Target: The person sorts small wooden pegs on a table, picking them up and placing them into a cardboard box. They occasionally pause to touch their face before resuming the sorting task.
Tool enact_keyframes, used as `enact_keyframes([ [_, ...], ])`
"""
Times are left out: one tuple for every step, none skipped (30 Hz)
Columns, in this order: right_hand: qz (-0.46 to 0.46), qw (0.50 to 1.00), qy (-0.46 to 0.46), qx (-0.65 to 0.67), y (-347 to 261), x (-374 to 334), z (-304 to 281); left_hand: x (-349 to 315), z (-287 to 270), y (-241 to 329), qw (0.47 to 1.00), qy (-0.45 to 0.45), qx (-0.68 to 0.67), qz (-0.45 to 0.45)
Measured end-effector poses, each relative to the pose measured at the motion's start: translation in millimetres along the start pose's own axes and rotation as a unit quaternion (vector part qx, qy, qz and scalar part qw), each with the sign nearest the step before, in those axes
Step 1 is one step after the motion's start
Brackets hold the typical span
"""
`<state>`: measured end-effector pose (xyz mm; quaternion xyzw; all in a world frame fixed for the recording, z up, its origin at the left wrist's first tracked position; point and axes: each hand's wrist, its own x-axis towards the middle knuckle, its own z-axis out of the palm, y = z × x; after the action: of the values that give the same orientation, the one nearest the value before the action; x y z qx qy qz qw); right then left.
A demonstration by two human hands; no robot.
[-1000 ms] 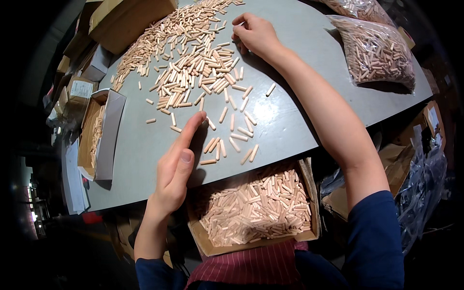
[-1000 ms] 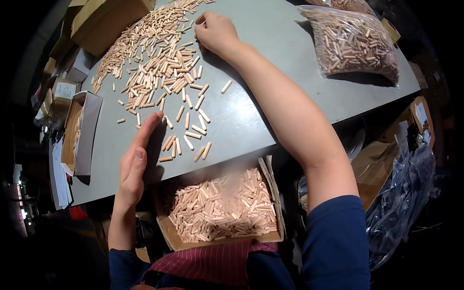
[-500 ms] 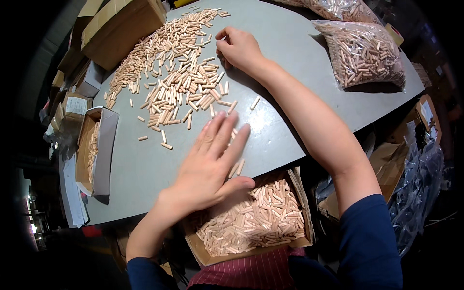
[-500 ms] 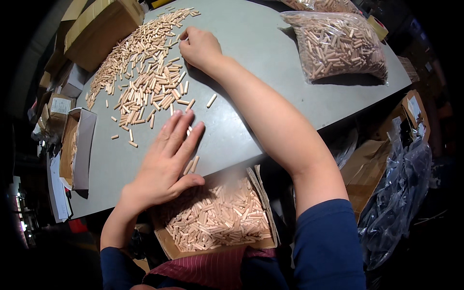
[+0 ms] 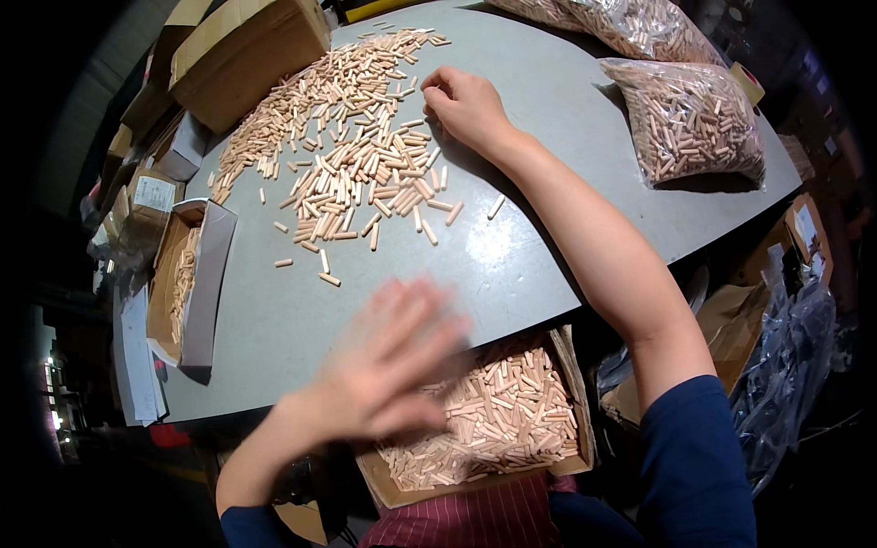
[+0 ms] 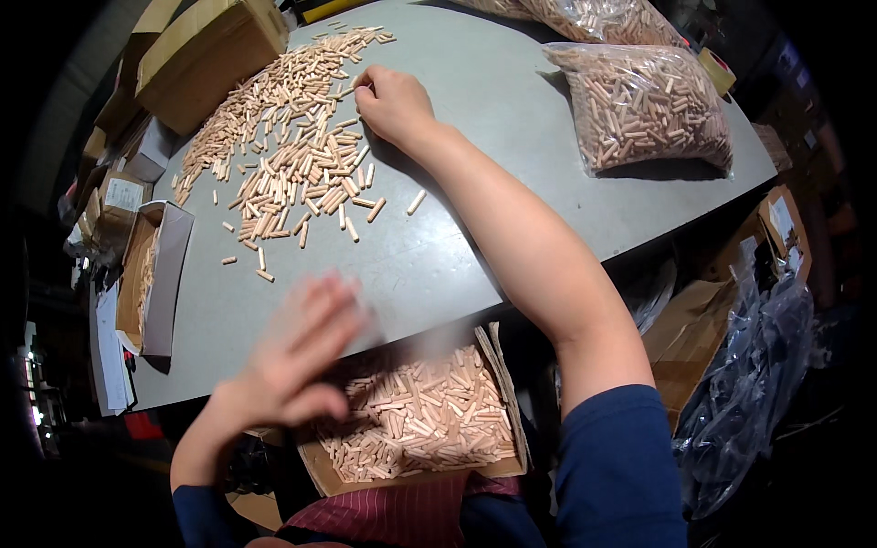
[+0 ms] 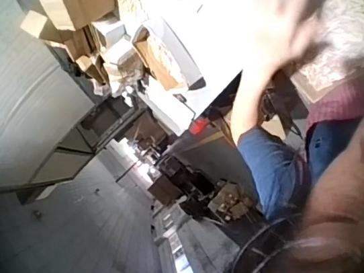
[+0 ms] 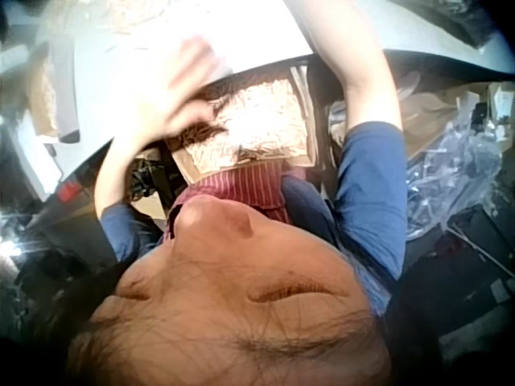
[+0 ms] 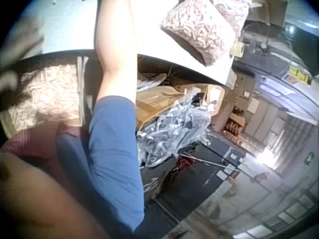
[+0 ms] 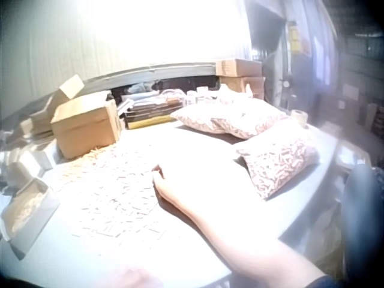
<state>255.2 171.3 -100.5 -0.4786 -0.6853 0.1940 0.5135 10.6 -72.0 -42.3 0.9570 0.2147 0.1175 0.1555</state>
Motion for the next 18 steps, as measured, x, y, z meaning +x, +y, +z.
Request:
enact_keyframes([
  [0.009, 1.000, 0.003, 0.025, -1.6, -0.7, -1.2, 6.6, 0.7, -15.0, 0.998, 0.027, 0.035, -0.046],
  [0.020, 0.999, 0.009, 0.044, -2.4, -4.3, -7.3, 19.2, 5.5, -30.7, 0.992, 0.058, 0.062, -0.090],
  [0.027, 0.997, 0.012, 0.073, -8.0, -5.4, -7.7, 27.3, 7.5, -40.9, 0.981, 0.087, 0.097, -0.143],
  [0.011, 0.998, 0.025, 0.063, -13.5, -4.8, -8.3, 32.0, 14.0, -52.1, 0.964, 0.097, 0.157, -0.189],
  [-0.002, 0.998, 0.039, 0.048, -14.3, -5.3, -11.9, 42.8, 16.3, -59.1, 0.952, 0.105, 0.198, -0.209],
  [-0.015, 0.998, 0.054, 0.033, -14.1, -4.4, -15.3, 51.5, 17.6, -67.0, 0.947, 0.098, 0.226, -0.205],
  [-0.016, 0.997, 0.066, 0.043, -13.5, -2.2, -17.3, 60.3, 17.4, -73.6, 0.942, 0.092, 0.253, -0.200],
  [-0.014, 0.995, 0.078, 0.055, -12.4, -1.7, -16.2, 68.8, 16.5, -77.2, 0.944, 0.083, 0.245, -0.204],
  [-0.012, 0.994, 0.089, 0.067, -11.5, -1.2, -14.8, 77.4, 15.8, -80.0, 0.946, 0.075, 0.237, -0.208],
  [-0.011, 0.995, 0.080, 0.066, -10.9, -0.9, -13.4, 83.8, 15.0, -82.5, 0.948, 0.067, 0.229, -0.213],
  [-0.010, 0.995, 0.071, 0.064, -9.8, -1.4, -12.1, 88.0, 15.6, -86.5, 0.951, 0.067, 0.216, -0.212],
  [-0.008, 0.996, 0.061, 0.062, -9.3, -1.8, -10.0, 90.3, 16.2, -90.7, 0.953, 0.067, 0.205, -0.212],
  [-0.012, 0.997, 0.050, 0.055, -9.7, -2.7, -6.6, 90.6, 16.7, -92.9, 0.955, 0.068, 0.193, -0.213],
  [-0.016, 0.998, 0.039, 0.043, -8.0, -3.5, -5.9, 91.8, 16.6, -91.0, 0.960, 0.064, 0.178, -0.205],
  [-0.020, 0.999, 0.028, 0.032, -6.5, -4.4, -5.5, 91.0, 17.2, -84.8, 0.964, 0.054, 0.169, -0.199],
  [-0.025, 0.999, 0.024, 0.015, -5.0, -5.8, -5.7, 88.0, 18.8, -75.5, 0.967, 0.044, 0.160, -0.192],
  [-0.035, 0.999, 0.025, 0.005, -6.1, -5.7, -2.3, 79.9, 18.2, -65.7, 0.968, 0.032, 0.156, -0.193],
  [-0.045, 0.999, 0.029, -0.008, -5.7, -5.4, -2.3, 73.6, 19.0, -58.4, 0.971, 0.027, 0.171, -0.166],
])
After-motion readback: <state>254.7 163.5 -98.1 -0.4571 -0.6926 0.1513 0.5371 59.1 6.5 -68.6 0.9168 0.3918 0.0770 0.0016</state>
